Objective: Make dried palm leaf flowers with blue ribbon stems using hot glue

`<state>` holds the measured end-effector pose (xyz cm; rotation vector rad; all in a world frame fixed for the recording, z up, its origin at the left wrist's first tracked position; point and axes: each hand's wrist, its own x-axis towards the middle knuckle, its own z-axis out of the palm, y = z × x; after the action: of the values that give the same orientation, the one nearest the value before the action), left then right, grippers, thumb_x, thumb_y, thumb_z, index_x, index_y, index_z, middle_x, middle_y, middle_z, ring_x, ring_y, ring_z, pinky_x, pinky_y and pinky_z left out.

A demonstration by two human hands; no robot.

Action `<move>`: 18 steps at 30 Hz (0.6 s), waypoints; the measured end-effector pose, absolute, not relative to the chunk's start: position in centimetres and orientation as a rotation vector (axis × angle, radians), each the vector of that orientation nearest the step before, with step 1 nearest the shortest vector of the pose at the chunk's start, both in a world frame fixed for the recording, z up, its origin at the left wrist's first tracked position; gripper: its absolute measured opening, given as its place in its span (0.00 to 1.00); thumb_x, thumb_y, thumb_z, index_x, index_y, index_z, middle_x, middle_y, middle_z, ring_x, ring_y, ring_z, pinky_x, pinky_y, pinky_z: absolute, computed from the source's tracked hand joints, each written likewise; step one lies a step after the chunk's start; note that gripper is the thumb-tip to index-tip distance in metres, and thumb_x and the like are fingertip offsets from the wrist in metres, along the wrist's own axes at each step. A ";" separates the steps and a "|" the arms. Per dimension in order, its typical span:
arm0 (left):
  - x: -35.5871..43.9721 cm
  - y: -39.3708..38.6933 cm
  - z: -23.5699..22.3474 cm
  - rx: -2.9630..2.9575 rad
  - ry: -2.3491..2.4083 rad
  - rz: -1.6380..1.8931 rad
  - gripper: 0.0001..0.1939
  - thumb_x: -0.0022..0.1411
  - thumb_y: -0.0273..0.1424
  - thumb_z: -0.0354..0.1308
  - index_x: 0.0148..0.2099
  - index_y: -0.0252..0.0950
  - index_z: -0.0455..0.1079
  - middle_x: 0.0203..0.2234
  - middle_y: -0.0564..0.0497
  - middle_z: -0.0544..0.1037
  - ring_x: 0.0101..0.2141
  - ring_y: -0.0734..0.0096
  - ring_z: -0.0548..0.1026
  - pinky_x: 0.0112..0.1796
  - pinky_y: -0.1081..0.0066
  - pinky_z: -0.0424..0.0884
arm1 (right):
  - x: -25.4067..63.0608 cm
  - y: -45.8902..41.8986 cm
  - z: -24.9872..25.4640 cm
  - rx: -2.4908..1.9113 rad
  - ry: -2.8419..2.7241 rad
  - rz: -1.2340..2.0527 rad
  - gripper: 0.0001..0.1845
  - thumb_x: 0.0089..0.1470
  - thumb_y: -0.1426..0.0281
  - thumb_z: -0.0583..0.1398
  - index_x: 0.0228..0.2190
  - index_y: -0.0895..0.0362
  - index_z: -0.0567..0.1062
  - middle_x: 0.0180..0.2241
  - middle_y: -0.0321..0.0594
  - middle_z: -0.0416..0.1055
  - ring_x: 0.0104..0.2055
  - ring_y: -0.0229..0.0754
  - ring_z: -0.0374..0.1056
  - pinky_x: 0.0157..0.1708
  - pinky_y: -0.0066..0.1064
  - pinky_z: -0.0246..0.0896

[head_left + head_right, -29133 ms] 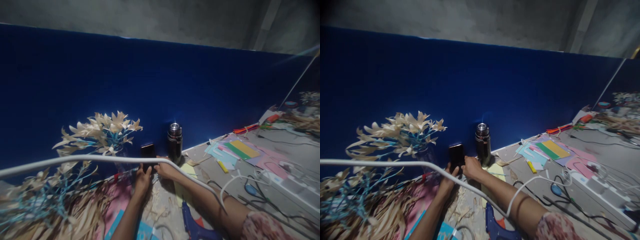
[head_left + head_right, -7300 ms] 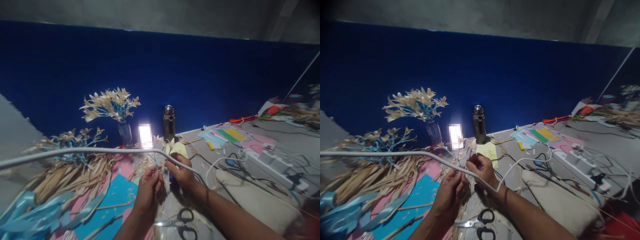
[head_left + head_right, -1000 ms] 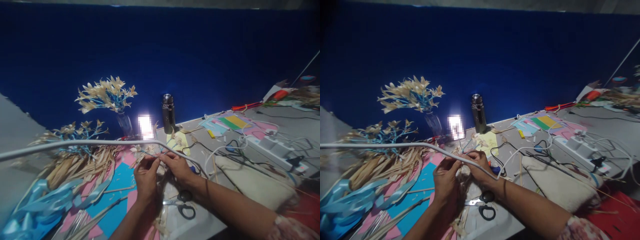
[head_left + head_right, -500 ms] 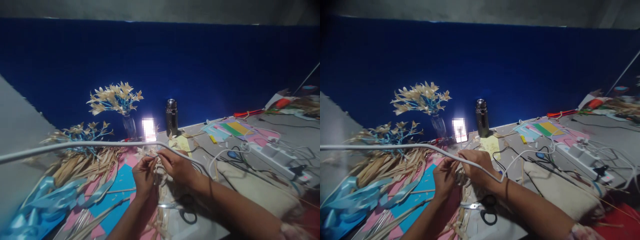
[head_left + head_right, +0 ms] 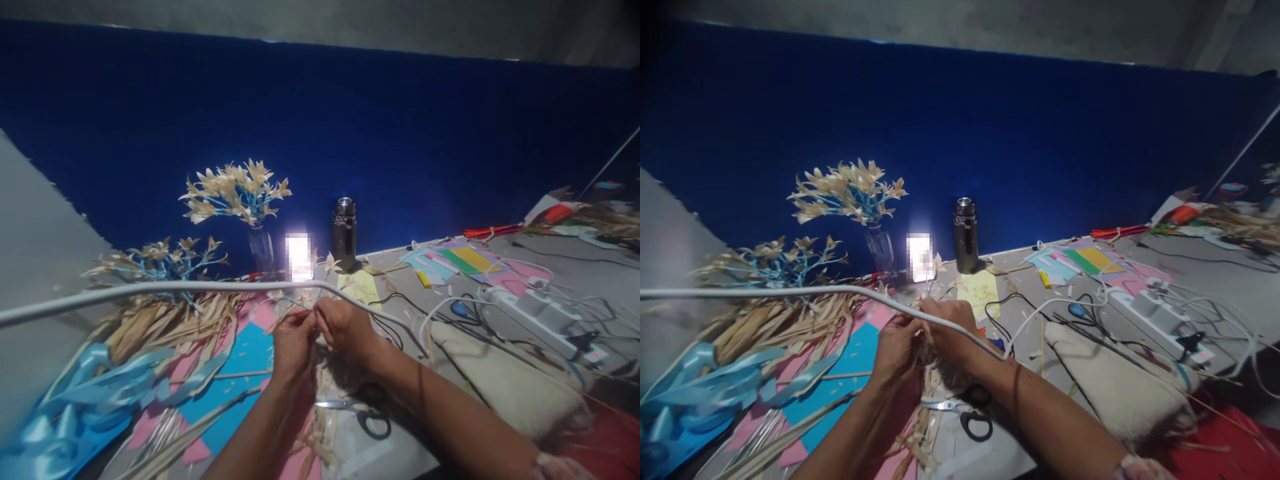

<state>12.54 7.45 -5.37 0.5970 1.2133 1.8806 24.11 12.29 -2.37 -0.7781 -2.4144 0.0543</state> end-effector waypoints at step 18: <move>12.5 8.0 -5.2 0.467 0.923 1.835 0.16 0.37 0.28 0.79 0.25 0.34 0.73 0.19 0.56 0.73 0.20 0.81 0.69 0.22 0.81 0.65 | 22.6 14.2 -6.6 -0.588 -0.996 1.986 0.11 0.39 0.66 0.70 0.24 0.56 0.75 0.15 0.28 0.63 0.16 0.31 0.56 0.16 0.21 0.53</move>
<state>12.51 7.99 -5.15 0.4669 0.9231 1.8353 22.64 14.20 -6.58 -0.5877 -0.9961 1.9864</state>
